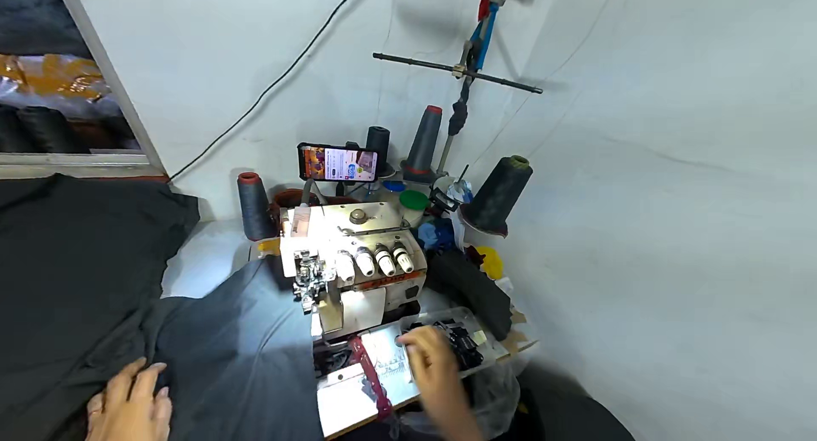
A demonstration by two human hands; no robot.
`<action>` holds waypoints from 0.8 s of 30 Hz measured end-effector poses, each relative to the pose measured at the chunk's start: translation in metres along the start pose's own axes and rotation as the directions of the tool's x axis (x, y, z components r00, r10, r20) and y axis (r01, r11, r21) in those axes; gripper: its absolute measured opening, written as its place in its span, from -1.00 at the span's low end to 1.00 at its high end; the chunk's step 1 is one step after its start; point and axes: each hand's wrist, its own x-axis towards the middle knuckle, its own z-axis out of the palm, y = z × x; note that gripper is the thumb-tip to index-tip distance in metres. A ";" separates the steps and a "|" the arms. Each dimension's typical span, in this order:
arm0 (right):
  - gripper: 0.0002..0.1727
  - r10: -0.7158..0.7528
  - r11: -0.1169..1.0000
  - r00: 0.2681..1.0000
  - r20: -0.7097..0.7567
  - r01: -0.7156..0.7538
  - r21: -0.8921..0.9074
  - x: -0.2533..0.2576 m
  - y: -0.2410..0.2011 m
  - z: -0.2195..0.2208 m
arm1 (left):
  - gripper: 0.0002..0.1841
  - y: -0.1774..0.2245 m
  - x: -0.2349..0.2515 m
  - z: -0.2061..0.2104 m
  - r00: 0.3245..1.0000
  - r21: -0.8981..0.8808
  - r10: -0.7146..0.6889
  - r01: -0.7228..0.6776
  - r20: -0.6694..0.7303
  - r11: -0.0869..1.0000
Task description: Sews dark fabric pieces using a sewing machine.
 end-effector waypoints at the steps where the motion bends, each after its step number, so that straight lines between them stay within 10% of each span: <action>1: -0.66 0.095 0.982 0.995 0.034 -0.088 -0.166 0.008 0.014 -0.028 | -0.61 0.001 -0.004 0.006 1.000 0.034 0.010 -0.010 -0.018 0.999; 5: -0.62 0.327 0.827 0.926 0.189 -0.184 -0.531 0.033 0.067 -0.085 | -0.61 0.000 -0.007 0.011 0.999 0.049 0.006 -0.004 -0.042 0.999; 15: -0.70 0.365 0.832 0.857 0.363 -0.125 -0.541 0.044 0.090 -0.087 | -0.61 0.000 -0.007 0.011 0.999 0.044 -0.020 0.022 -0.048 0.999; 21: -0.81 0.076 0.965 0.993 0.090 -0.050 -0.256 0.033 0.092 -0.082 | -0.63 -0.004 -0.010 0.010 0.978 -0.030 0.004 -0.011 -0.207 0.999; 24: -0.82 0.095 0.969 0.992 -0.080 -0.074 0.237 0.018 0.062 -0.058 | -0.64 0.030 -0.021 -0.004 0.890 -0.026 0.057 -0.077 -0.453 0.997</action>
